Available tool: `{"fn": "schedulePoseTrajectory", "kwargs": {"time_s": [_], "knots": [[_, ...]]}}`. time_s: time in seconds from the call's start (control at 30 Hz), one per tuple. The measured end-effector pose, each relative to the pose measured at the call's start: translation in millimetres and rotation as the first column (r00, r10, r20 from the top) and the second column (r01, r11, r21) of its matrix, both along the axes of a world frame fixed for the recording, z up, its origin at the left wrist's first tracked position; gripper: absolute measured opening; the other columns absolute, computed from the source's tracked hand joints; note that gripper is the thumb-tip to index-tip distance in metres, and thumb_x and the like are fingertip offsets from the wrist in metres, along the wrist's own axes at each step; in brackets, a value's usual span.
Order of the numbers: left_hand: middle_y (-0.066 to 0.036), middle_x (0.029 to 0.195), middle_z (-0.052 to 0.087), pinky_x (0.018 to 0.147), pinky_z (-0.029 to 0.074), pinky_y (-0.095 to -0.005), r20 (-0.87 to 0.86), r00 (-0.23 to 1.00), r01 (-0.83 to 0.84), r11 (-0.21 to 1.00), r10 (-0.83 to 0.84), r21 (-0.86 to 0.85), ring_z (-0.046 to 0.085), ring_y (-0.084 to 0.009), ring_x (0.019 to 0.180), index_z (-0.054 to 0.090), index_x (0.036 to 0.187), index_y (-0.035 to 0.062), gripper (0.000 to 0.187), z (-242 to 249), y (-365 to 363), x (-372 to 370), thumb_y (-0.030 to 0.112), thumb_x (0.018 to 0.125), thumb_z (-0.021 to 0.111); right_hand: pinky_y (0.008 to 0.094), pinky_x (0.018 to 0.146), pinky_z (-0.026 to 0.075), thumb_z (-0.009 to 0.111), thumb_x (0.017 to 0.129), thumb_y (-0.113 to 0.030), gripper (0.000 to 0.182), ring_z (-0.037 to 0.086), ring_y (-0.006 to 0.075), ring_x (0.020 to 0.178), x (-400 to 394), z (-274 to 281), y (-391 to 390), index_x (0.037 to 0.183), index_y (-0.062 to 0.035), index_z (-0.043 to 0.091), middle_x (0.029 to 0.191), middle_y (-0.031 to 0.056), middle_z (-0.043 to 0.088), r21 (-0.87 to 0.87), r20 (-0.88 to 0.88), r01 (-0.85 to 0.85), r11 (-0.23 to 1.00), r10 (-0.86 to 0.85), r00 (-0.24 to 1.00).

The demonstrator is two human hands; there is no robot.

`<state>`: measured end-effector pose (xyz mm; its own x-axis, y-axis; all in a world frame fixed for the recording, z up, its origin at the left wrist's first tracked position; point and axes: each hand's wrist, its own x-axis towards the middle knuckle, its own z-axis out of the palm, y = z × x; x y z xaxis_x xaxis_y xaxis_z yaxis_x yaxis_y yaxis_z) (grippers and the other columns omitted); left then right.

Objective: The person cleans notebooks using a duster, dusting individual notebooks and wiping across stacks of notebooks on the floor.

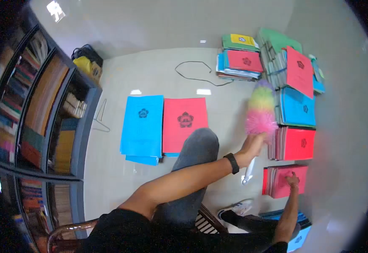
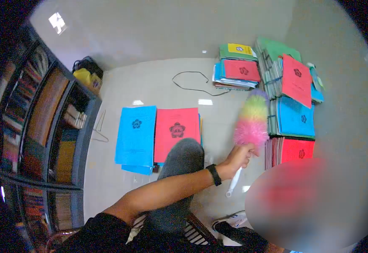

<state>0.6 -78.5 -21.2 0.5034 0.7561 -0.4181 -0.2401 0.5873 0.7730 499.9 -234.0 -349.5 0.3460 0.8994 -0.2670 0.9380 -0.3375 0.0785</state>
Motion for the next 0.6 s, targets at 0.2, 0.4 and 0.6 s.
{"fn": "schedulePoseTrajectory", "kwargs": {"time_s": [0.2,0.4,0.6], "knots": [[-0.006,0.09,0.051,0.07,0.041,-0.0322,-0.245,0.97,0.093,0.908,0.011,0.408,0.049,-0.0176,0.077,0.054,0.105,0.0017,0.051,1.6,-1.0,8.7,0.051,0.095,0.044,0.0483,0.074,0.059,0.051,0.096,-0.045,0.06,0.07,0.03,0.086,-285.2,270.3,67.1,0.138,-0.0031,0.045,0.105,0.0179,0.066,-0.233,-0.968,0.361,0.903,-0.181,-0.171],[-0.011,0.114,0.042,0.097,0.036,-0.0384,-0.058,0.987,0.162,0.914,-0.151,0.372,0.042,-0.0219,0.11,0.038,0.122,0.0043,0.068,6.1,-24.8,22.3,0.067,0.095,0.037,0.0272,0.037,0.036,0.058,0.097,-0.019,0.052,0.046,0.0099,0.043,-384.4,331.6,36.8,0.144,-0.0053,0.039,0.063,0.0002,0.05,0.177,-0.961,0.337,0.925,0.088,0.263],[-0.017,0.121,0.056,0.098,0.044,-0.0397,-0.379,0.909,0.281,0.416,0.173,0.865,0.054,-0.0274,0.114,0.052,0.124,0.0036,0.059,46.7,15.7,-31.2,0.048,0.089,0.066,0.0245,0.037,0.03,0.055,0.097,-0.014,0.044,0.038,0.0064,0.041,-351.3,341.4,-14.6,0.138,-0.0021,0.043,0.056,-0.0028,0.043,0.057,-0.998,0.536,0.842,0.03,0.059]]}}
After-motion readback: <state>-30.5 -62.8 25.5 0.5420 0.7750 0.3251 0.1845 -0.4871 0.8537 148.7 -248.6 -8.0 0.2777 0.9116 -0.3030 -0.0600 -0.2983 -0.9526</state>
